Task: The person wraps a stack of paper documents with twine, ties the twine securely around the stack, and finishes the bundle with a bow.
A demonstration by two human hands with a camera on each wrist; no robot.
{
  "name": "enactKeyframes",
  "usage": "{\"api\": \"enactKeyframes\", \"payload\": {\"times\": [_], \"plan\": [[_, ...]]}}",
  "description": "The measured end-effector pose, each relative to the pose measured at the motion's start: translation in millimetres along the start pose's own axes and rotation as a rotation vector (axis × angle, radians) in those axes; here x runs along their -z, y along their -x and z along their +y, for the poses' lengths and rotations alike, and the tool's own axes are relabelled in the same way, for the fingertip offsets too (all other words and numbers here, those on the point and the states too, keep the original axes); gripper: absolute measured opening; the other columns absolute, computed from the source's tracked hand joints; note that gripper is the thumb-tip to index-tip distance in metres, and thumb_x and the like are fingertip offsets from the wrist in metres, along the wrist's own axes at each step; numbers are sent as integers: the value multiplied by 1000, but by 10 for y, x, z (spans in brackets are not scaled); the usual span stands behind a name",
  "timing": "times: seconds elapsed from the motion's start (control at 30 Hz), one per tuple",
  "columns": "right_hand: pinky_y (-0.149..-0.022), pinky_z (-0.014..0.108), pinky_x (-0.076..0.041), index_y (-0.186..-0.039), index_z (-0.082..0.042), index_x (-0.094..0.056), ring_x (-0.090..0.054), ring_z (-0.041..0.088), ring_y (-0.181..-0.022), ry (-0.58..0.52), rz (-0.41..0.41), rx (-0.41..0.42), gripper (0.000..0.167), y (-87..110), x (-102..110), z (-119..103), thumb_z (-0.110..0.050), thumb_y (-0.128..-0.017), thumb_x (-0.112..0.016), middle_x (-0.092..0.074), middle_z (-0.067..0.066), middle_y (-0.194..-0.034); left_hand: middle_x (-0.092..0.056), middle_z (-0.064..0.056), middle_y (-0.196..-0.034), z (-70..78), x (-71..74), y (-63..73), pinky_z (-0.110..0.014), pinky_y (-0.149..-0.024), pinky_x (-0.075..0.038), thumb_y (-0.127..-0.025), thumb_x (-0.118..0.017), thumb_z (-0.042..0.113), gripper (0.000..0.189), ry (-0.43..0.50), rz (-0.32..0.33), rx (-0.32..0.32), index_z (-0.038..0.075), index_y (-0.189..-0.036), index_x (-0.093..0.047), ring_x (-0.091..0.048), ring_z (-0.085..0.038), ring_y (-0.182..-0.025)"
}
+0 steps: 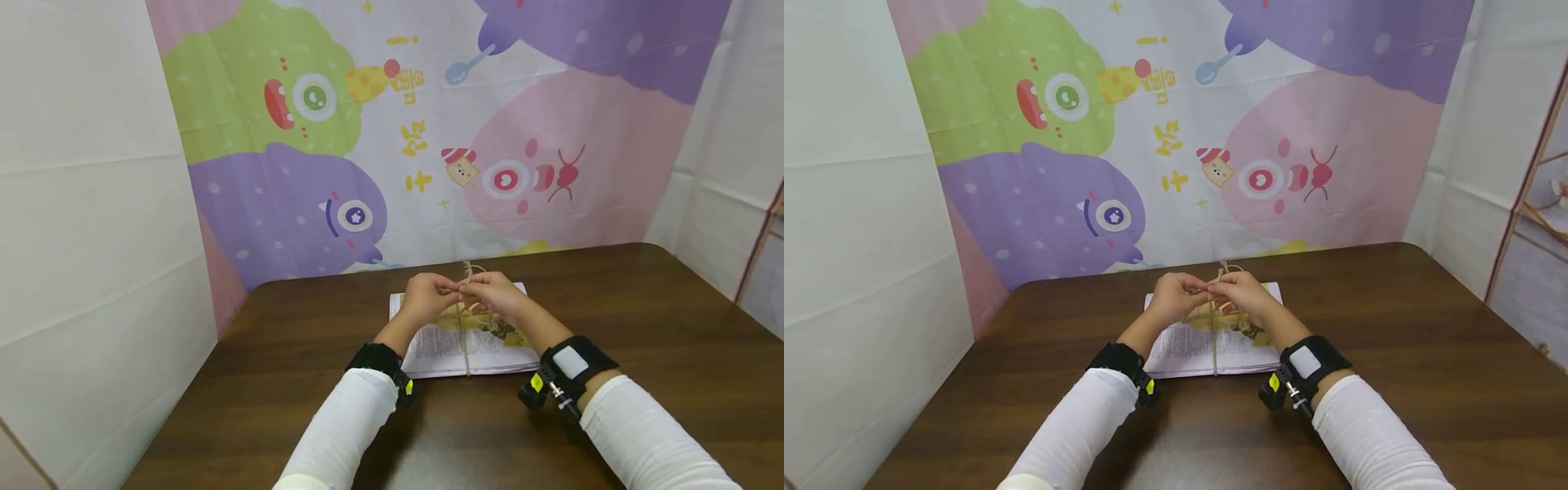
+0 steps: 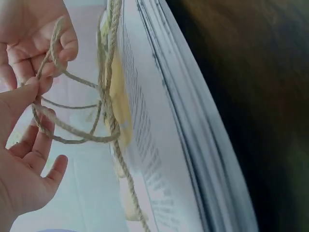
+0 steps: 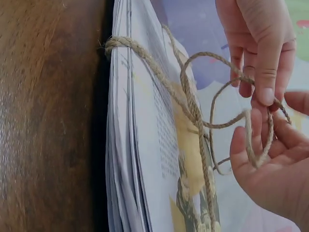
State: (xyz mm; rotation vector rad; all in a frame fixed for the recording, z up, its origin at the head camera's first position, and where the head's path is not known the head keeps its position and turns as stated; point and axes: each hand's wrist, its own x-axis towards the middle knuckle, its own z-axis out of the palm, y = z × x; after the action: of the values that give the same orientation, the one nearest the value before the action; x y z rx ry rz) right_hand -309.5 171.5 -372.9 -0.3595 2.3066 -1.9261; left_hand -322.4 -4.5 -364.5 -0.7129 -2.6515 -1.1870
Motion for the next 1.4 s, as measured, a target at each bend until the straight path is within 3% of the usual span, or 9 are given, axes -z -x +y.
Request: {"api": "enactKeyframes", "payload": {"times": [0.33,0.5,0.63,0.7,0.8,0.93,1.03,1.2,1.4], "plan": [[-80,50,-53,-94,4,-68,-62,30,-80,206,111,67,24,-61,92,-100,-19,-97,-63,-67,13,-88,-65,-3,-78,-92,346,-5,-26,-60,-45,-93,-67,34,29,-81,-132,-16,6,-95,-73,-54,-12,-67],[-79,50,-53,-93,6,-68,-61,39,-86,208,164,94,23,-81,128,-134,-17,-96,-64,-68,14,-93,-55,-4,-70,-86,526,5,-27,-59,-40,-98,-60,23,24,61,-183,51,2,-93,-71,-46,-14,-60],[-78,46,-55,-97,11,-67,-63,33,-82,158,188,108,27,-92,121,-151,-16,-96,-64,-68,18,-101,-65,-10,-87,-73,476,9,-30,-70,-49,-97,-61,18,23,152,-252,70,-3,-98,-70,-57,-16,-76],[-75,40,-56,-99,13,-66,-63,26,-77,115,189,112,27,-95,103,-160,-14,-96,-64,-67,21,-104,-68,-9,-103,-69,406,14,-30,-78,-51,-95,-63,19,23,122,-270,54,-2,-97,-72,-62,-17,-92],[-71,33,-56,-99,13,-66,-63,19,-73,70,190,111,27,-93,72,-168,-14,-95,-65,-69,17,-96,-72,-4,-102,-68,293,31,-26,-76,-51,-93,-68,20,19,49,-245,26,3,-90,-75,-65,-18,-96],[-69,31,-56,-99,11,-67,-62,19,-72,58,192,113,25,-82,39,-181,-14,-95,-66,-70,4,-82,-69,-4,-74,-63,200,34,-24,-57,-49,-88,-73,15,14,81,-178,25,3,-84,-68,-67,-19,-71],[-67,31,-56,-98,10,-68,-62,22,-73,65,193,120,26,-73,23,-195,-15,-94,-66,-69,3,-80,-62,-3,-69,-65,172,16,-24,-53,-47,-88,-74,14,19,136,-134,57,3,-92,-59,-64,-16,-60],[-64,28,-54,-97,10,-68,-61,20,-70,71,192,124,26,-60,7,-208,-16,-94,-67,-69,3,-79,-67,-11,-77,-74,124,-13,-28,-60,-54,-92,-67,9,20,327,-117,150,-3,-108,-64,-65,-17,-64],[-65,31,-55,-98,10,-68,-62,22,-70,59,203,122,25,-52,23,-202,-15,-94,-67,-70,8,-81,-70,-17,-104,-74,113,-31,-35,-84,-54,-93,-60,-1,29,848,19,338,-7,-121,-62,-70,-23,-92]]}}
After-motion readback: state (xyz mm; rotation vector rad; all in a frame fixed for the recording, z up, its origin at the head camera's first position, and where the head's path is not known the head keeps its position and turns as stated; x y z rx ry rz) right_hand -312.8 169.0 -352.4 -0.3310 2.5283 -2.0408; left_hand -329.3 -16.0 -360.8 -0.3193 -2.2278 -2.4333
